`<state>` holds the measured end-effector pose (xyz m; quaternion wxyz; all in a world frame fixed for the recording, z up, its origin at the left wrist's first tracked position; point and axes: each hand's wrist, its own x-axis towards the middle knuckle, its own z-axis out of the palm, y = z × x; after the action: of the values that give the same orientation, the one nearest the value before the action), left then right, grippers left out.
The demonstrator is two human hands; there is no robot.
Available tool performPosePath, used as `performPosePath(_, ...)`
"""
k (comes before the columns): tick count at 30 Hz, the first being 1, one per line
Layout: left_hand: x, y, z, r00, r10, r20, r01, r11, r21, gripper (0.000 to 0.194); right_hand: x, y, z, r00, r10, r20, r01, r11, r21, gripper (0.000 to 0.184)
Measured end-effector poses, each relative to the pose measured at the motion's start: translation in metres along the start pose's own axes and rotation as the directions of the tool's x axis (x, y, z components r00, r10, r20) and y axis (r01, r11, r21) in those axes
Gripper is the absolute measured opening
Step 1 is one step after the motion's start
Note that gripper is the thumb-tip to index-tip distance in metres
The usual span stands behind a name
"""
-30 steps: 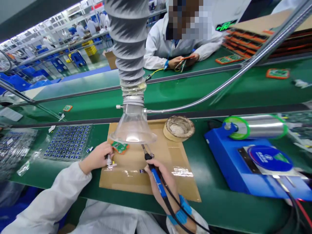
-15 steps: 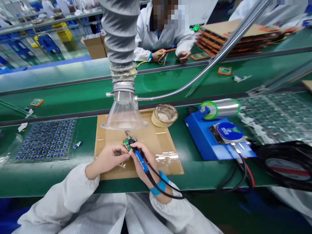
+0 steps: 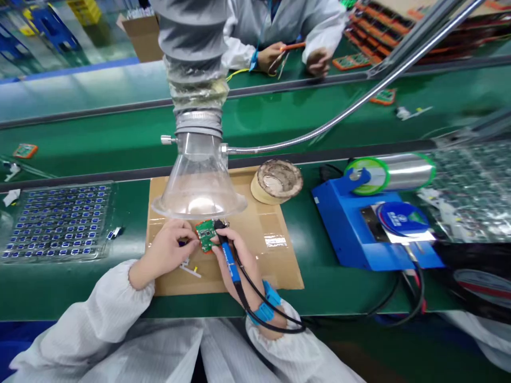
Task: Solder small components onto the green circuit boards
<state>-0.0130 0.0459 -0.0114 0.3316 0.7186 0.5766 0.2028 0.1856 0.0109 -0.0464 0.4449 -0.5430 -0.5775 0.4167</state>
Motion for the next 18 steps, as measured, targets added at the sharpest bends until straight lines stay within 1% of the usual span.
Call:
performPosePath(3, 0.006, -0.001, -0.004, 0.998, -0.001, 0.055, 0.000, 1.000, 0.016, 0.019, -0.002, 0.001, -0.003, 0.999, -0.003, -0.037, 0.003, 1.000, 0.006, 0.030)
performPosePath(6, 0.009, 0.000, -0.009, 0.994, 0.007, 0.105, -0.007, 1.000, 0.000, 0.021, -0.005, 0.003, -0.010, 0.996, -0.033, -0.083, 0.034, 0.999, 0.008, 0.030)
performPosePath(9, 0.009, -0.001, -0.010, 0.993, -0.002, 0.120, 0.004, 1.000, -0.010, 0.021, -0.010, 0.006, -0.022, 0.991, -0.104, -0.088, 0.102, 0.994, -0.026, 0.027)
performPosePath(13, 0.008, -0.002, -0.006, 0.992, 0.002, 0.125, 0.002, 1.000, -0.030, 0.021, -0.016, 0.010, -0.038, 0.970, -0.195, -0.142, 0.195, 0.981, -0.012, 0.016)
performPosePath(15, 0.007, -0.003, -0.004, 0.994, 0.007, 0.109, -0.005, 1.000, -0.021, 0.021, -0.016, 0.010, -0.042, 0.967, -0.226, -0.119, 0.228, 0.974, 0.003, 0.012)
performPosePath(18, 0.007, -0.004, -0.002, 0.997, 0.021, 0.076, -0.021, 1.000, -0.005, 0.024, -0.013, 0.006, -0.043, 0.958, -0.286, -0.028, 0.286, 0.958, 0.000, 0.012)
